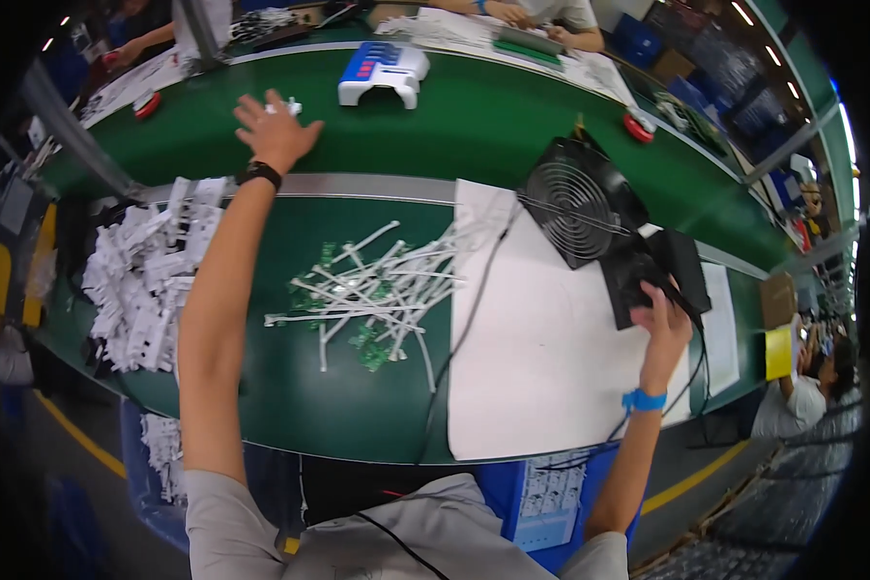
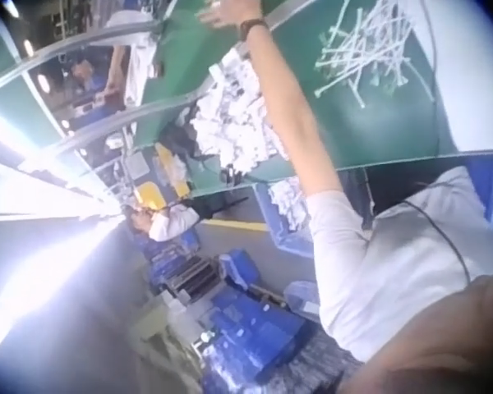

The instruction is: Soldering wires onto small circuit boards and assembling them into plastic housings on a production line.

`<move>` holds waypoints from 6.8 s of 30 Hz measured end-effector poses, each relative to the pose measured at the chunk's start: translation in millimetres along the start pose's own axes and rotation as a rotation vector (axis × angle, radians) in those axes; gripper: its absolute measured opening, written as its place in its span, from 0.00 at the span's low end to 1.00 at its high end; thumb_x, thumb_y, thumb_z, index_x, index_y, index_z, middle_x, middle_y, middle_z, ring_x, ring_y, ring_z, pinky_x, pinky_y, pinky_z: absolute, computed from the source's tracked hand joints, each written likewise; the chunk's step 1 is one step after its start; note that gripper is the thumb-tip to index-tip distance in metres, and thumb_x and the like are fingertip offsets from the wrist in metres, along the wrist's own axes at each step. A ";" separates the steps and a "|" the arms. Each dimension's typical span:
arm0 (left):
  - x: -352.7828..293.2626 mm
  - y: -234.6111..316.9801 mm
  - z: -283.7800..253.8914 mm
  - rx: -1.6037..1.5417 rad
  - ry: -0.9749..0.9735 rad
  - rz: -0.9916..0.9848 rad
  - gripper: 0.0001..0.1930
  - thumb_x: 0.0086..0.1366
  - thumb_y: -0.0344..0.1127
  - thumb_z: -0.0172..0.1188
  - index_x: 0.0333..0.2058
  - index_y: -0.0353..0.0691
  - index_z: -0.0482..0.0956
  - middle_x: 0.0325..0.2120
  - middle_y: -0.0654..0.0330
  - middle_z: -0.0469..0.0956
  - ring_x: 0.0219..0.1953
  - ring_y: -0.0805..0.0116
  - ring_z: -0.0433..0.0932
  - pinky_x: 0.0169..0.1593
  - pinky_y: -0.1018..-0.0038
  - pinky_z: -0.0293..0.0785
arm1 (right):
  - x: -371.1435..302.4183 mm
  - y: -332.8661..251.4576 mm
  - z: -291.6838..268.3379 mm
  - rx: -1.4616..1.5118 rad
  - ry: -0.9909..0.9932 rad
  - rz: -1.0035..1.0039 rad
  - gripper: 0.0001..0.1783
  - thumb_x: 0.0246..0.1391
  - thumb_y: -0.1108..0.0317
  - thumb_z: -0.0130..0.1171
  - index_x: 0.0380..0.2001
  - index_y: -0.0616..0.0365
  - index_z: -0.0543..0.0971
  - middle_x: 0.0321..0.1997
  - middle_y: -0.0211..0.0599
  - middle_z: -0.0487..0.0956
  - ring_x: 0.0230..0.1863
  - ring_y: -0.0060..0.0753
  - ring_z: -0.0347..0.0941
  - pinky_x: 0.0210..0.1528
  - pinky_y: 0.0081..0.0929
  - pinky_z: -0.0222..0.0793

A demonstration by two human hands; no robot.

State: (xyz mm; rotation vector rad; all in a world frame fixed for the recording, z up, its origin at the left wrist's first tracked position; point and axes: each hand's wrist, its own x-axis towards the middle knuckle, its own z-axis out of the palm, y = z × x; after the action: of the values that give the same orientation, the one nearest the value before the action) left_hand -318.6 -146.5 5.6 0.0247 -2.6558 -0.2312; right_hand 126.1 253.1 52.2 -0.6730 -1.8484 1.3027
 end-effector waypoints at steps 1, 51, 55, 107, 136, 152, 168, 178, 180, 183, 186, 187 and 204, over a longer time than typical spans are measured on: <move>-5.6 8.3 -16.7 0.046 -0.032 0.093 0.53 0.54 0.62 0.70 0.69 0.38 0.57 0.70 0.31 0.48 0.71 0.28 0.50 0.65 0.31 0.56 | -10.0 0.0 -2.9 -0.024 -0.004 0.037 0.22 0.68 0.65 0.57 0.60 0.67 0.73 0.40 0.43 0.84 0.23 0.20 0.72 0.26 0.17 0.67; -149.4 -118.0 -230.5 -0.230 -0.588 0.593 0.26 0.63 0.25 0.62 0.57 0.37 0.61 0.49 0.40 0.76 0.50 0.36 0.75 0.52 0.53 0.72 | -46.2 -112.1 268.4 0.278 -1.227 0.019 0.13 0.61 0.71 0.61 0.45 0.69 0.80 0.36 0.44 0.87 0.45 0.29 0.83 0.51 0.26 0.73; -148.4 -113.6 -236.2 -0.268 -0.470 0.677 0.23 0.62 0.24 0.62 0.54 0.38 0.64 0.45 0.43 0.75 0.47 0.36 0.75 0.50 0.53 0.72 | -57.2 -127.1 259.7 0.183 -1.242 -0.159 0.11 0.61 0.72 0.62 0.42 0.69 0.83 0.37 0.42 0.87 0.43 0.28 0.83 0.52 0.26 0.75; -197.6 -19.8 -199.1 -1.048 -1.715 -0.300 0.39 0.68 0.77 0.35 0.29 0.43 0.74 0.17 0.69 0.70 0.12 0.82 0.62 0.14 0.81 0.49 | -100.3 -136.5 200.6 0.028 -1.119 -0.623 0.09 0.50 0.79 0.64 0.32 0.61 0.74 0.48 0.45 0.76 0.51 0.53 0.74 0.50 0.42 0.71; -195.6 -7.2 -214.1 -0.900 -1.043 0.636 0.19 0.67 0.44 0.65 0.45 0.32 0.77 0.29 0.47 0.82 0.29 0.56 0.83 0.33 0.65 0.76 | -74.6 -102.0 186.0 0.221 -1.264 0.448 0.05 0.60 0.71 0.64 0.36 0.62 0.83 0.39 0.29 0.82 0.41 0.21 0.76 0.44 0.21 0.74; -205.0 35.2 -198.7 -1.083 -0.663 0.399 0.14 0.62 0.38 0.66 0.33 0.31 0.76 0.25 0.48 0.80 0.25 0.53 0.80 0.31 0.63 0.72 | -86.8 -93.7 185.4 0.121 -0.789 -0.126 0.11 0.59 0.73 0.63 0.44 0.66 0.80 0.37 0.42 0.84 0.39 0.29 0.81 0.43 0.28 0.77; -234.4 137.2 -170.3 -1.093 -0.550 0.414 0.12 0.65 0.36 0.63 0.36 0.33 0.73 0.22 0.46 0.79 0.23 0.47 0.77 0.30 0.61 0.72 | -64.2 -69.5 106.8 -0.106 -0.271 -0.331 0.04 0.54 0.81 0.63 0.34 0.64 0.81 0.22 0.33 0.74 0.17 0.19 0.62 0.20 0.20 0.56; -266.5 180.7 -135.4 -1.377 -0.742 0.272 0.26 0.63 0.47 0.66 0.41 0.23 0.73 0.30 0.38 0.79 0.33 0.56 0.79 0.40 0.61 0.73 | -82.6 -32.8 91.2 -0.277 -0.460 -0.471 0.09 0.52 0.81 0.63 0.39 0.63 0.82 0.26 0.40 0.76 0.22 0.34 0.74 0.26 0.26 0.69; -254.2 178.1 -122.9 -1.335 -0.829 0.248 0.24 0.63 0.46 0.66 0.38 0.24 0.75 0.29 0.41 0.79 0.32 0.58 0.78 0.39 0.62 0.73 | -79.6 -41.1 84.6 -0.199 -0.465 -0.475 0.09 0.52 0.81 0.63 0.39 0.64 0.82 0.27 0.41 0.76 0.25 0.32 0.75 0.29 0.24 0.69; -248.1 168.1 -110.5 -1.298 -0.863 0.251 0.22 0.62 0.46 0.68 0.34 0.27 0.77 0.27 0.45 0.79 0.28 0.57 0.78 0.36 0.63 0.73 | -68.6 -28.4 56.3 -0.038 -0.242 -0.263 0.04 0.60 0.76 0.60 0.37 0.66 0.79 0.32 0.38 0.77 0.31 0.27 0.74 0.36 0.22 0.70; -252.5 171.2 -116.8 -1.238 -0.928 0.307 0.24 0.60 0.48 0.70 0.36 0.26 0.80 0.28 0.44 0.81 0.30 0.54 0.80 0.38 0.63 0.74 | -42.6 -3.4 23.8 0.353 0.009 0.067 0.08 0.67 0.67 0.57 0.41 0.61 0.72 0.33 0.33 0.73 0.28 0.23 0.71 0.33 0.21 0.68; -254.5 173.1 -120.7 -1.184 -0.931 0.364 0.25 0.59 0.48 0.71 0.37 0.25 0.81 0.29 0.43 0.82 0.31 0.53 0.82 0.38 0.63 0.74 | -32.9 9.4 18.4 0.371 0.087 0.145 0.13 0.67 0.65 0.59 0.44 0.58 0.66 0.32 0.33 0.70 0.25 0.21 0.68 0.28 0.20 0.65; -265.3 184.6 -129.8 -0.683 -0.619 0.807 0.24 0.58 0.46 0.69 0.49 0.37 0.79 0.39 0.49 0.81 0.40 0.47 0.81 0.42 0.56 0.75 | 0.7 10.4 -21.5 -0.094 0.492 -0.384 0.08 0.64 0.74 0.62 0.42 0.68 0.79 0.39 0.40 0.81 0.40 0.27 0.77 0.45 0.24 0.73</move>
State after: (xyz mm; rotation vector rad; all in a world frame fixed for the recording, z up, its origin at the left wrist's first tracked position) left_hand -19.3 30.0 29.4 -1.4948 -2.7229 -0.9527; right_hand 143.2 268.8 46.6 -0.5860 -1.5384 0.7260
